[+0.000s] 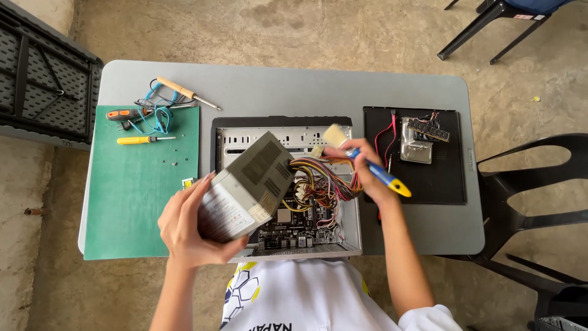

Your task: Cleaning a computer power supply unit and the interior of a computer case using a brush.

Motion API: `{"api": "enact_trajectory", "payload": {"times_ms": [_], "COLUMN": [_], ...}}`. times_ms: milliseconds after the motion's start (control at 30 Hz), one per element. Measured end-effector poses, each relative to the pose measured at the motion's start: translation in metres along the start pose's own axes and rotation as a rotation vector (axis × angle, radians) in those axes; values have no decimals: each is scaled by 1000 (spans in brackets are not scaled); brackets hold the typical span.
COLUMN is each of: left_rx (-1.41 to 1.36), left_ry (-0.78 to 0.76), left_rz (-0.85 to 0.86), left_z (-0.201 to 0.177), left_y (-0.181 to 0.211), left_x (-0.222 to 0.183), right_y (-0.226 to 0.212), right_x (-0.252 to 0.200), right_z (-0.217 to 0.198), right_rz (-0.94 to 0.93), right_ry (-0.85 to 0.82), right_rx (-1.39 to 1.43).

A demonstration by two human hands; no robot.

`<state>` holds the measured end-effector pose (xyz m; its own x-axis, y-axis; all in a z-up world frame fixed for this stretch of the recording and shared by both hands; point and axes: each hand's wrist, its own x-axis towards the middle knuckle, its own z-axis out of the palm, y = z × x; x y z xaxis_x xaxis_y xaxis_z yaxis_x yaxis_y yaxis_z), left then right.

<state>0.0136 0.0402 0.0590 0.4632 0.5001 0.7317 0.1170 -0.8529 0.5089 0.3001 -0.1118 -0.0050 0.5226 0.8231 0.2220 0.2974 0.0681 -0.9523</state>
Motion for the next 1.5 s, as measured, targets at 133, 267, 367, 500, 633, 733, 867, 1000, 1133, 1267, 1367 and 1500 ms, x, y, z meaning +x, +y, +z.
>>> {"api": "enact_trajectory", "payload": {"times_ms": [133,267,367,500,633,733,867,1000,1133,1267,1367,1500], "left_rx": [25,66,71,9,-17,7,28,63,91,69,120,222], "left_ry": [-160,-386,-555,-765,-860,-909,-905,-905,-933,-964,-978,-1006], "left_rz": [3,24,32,65,115,149,172,174,155,92,96,55], "left_z": [4,24,39,59,76,87,95,103,109,111,110,104], "left_y": [-7,-25,-36,-40,-36,-40,-44,-51,-61,-65,-64,-52], "left_x": [38,71,88,111,120,119,118,112,103,99,101,93], "right_y": [13,-54,-40,-2,42,73,106,115,113,113,120,130], "right_x": [-23,-36,-50,-75,-101,-115,-123,-120,-117,-116,-114,-119], "right_z": [25,48,53,60,70,74,84,83,83,81,79,75], "right_rz": [197,338,395,477,561,618,691,755,797,835,814,806], "right_ry": [-125,-145,-122,-73,-29,-1,30,48,63,112,126,135], "right_rx": [122,297,378,488,607,692,809,817,837,839,812,776]}}
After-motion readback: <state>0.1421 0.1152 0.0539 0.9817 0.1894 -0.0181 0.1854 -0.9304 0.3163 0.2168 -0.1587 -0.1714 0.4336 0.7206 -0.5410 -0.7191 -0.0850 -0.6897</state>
